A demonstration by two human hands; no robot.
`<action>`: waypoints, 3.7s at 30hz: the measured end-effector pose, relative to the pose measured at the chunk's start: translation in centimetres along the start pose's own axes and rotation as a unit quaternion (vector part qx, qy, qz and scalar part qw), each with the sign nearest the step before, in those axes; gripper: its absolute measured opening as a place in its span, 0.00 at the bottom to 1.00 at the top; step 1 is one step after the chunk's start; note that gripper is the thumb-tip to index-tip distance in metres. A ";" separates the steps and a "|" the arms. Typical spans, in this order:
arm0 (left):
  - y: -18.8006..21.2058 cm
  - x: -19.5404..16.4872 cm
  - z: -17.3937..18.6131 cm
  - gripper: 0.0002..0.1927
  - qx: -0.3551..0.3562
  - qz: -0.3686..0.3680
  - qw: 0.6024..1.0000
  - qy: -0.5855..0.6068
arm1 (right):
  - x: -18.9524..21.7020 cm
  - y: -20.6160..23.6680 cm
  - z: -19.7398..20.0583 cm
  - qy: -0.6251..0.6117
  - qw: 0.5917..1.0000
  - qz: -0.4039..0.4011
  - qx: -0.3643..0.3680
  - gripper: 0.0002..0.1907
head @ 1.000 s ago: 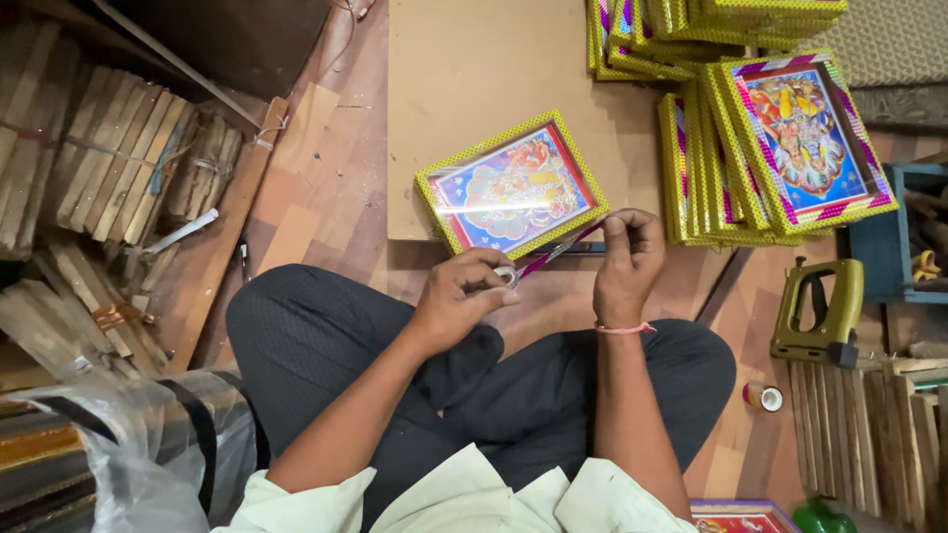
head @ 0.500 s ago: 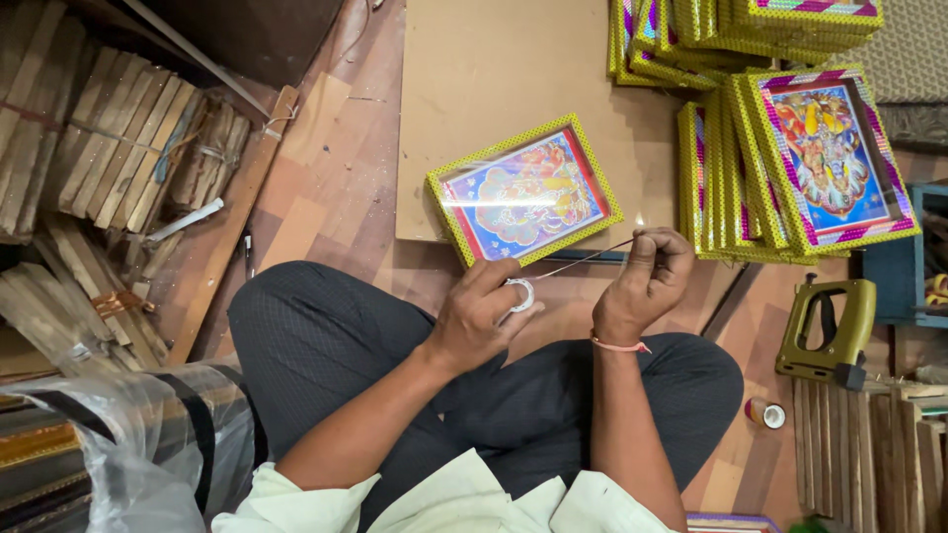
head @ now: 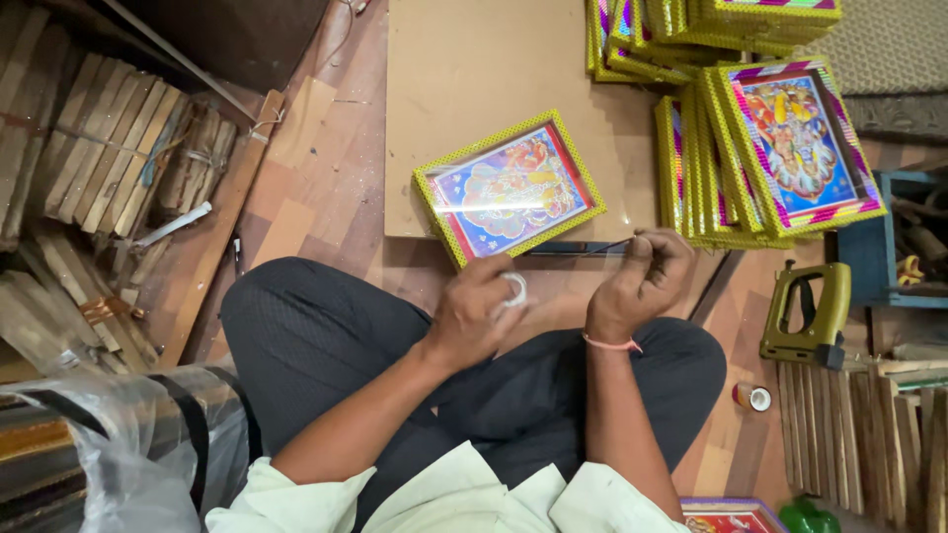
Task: The person sits on the floor of a frame workshop and finishes small decorative picture frames. They pick up a frame, press and align its glass and printed image, apply a strip of pink adhesive tape along the frame edge using a tape roll, and place finished frames onto a stack.
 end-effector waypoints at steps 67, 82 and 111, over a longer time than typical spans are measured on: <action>6.2 -14.2 0.6 0.07 0.009 0.081 0.955 0.286 | 15.5 8.9 8.2 -0.284 0.921 -0.206 0.171 0.48; 5.7 -15.8 1.6 0.12 0.017 0.053 0.985 0.161 | 16.1 8.9 7.9 -0.240 0.934 -0.190 0.186 0.58; 8.6 -9.0 -3.1 0.09 0.159 0.219 0.871 0.409 | 11.3 5.4 12.8 -0.129 0.981 -0.118 0.078 0.02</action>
Point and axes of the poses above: each hand's wrist, its own y-axis away from the middle knuckle, its own z-axis out of the back of the hand, x = y × z, the point moved 8 cm from there along -y, towards the middle knuckle, and after that the axes turned 8 degrees about x, right-handed, at the moved point
